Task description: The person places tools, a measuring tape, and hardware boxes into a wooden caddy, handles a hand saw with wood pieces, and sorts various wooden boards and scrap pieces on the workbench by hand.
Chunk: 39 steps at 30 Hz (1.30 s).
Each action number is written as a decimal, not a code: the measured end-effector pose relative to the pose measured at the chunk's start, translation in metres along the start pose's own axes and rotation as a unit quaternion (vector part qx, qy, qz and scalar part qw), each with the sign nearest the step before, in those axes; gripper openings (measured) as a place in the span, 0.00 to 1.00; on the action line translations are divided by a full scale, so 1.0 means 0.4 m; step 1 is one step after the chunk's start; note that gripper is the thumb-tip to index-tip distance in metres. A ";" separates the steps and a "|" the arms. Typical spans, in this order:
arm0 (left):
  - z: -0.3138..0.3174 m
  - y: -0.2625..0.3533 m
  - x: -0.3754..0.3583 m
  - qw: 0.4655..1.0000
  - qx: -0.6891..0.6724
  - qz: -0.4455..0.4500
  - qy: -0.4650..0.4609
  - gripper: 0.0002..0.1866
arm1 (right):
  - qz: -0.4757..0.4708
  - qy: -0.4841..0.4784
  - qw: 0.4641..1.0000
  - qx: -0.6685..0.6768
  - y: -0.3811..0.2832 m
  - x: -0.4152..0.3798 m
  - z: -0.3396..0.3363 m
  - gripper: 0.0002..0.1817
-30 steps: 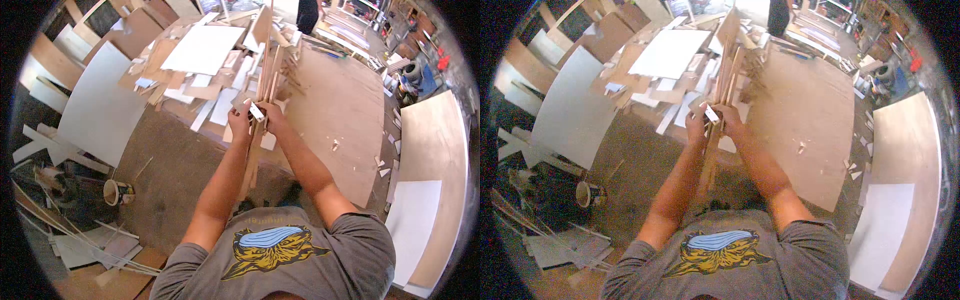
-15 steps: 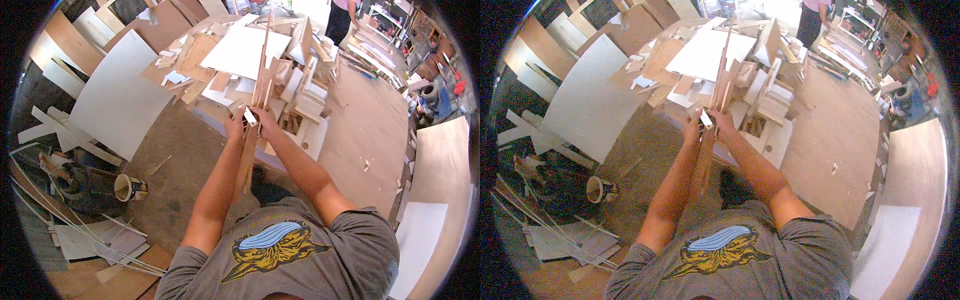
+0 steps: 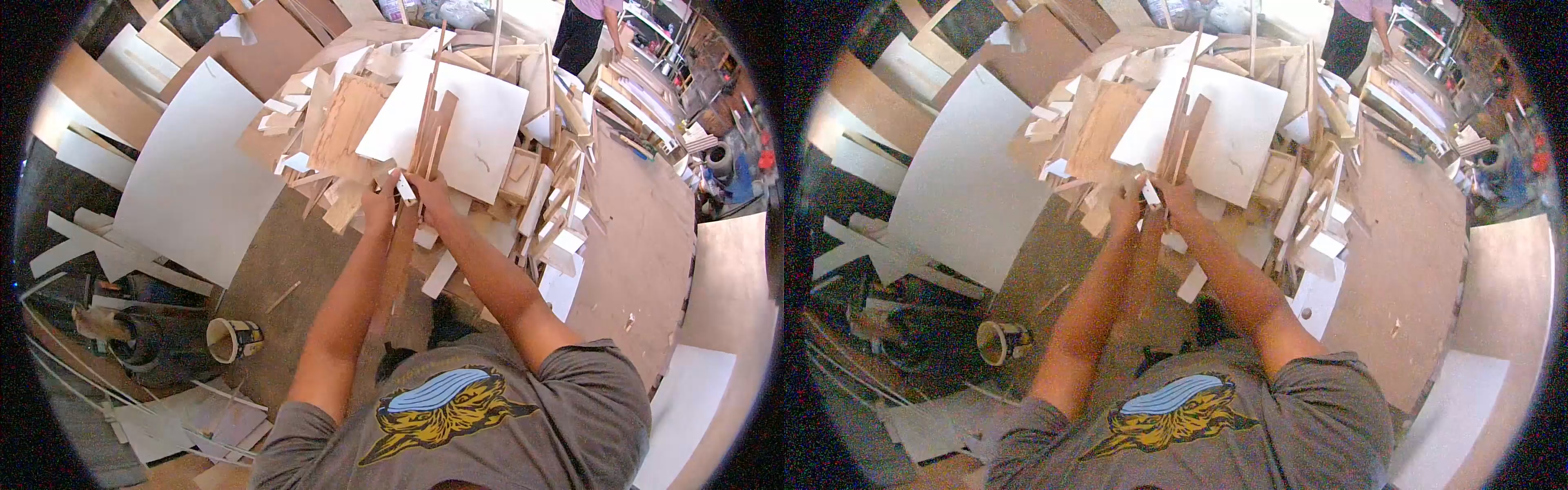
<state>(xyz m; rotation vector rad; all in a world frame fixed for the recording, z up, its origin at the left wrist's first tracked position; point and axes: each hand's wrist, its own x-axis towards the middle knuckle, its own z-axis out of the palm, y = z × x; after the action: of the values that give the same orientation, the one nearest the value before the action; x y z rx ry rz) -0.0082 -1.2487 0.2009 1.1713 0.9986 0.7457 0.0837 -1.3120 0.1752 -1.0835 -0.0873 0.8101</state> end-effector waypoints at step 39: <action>0.004 0.027 0.969 0.818 0.359 0.333 -0.301 0.34 | -0.247 0.290 0.723 -0.577 0.132 0.704 0.335 0.30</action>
<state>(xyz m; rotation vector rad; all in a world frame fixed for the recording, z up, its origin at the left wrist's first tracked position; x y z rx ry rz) 0.1466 -0.9027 0.1192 2.3150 0.2797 0.4449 0.1979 -1.0243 0.1107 -2.3261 -0.3673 -0.2302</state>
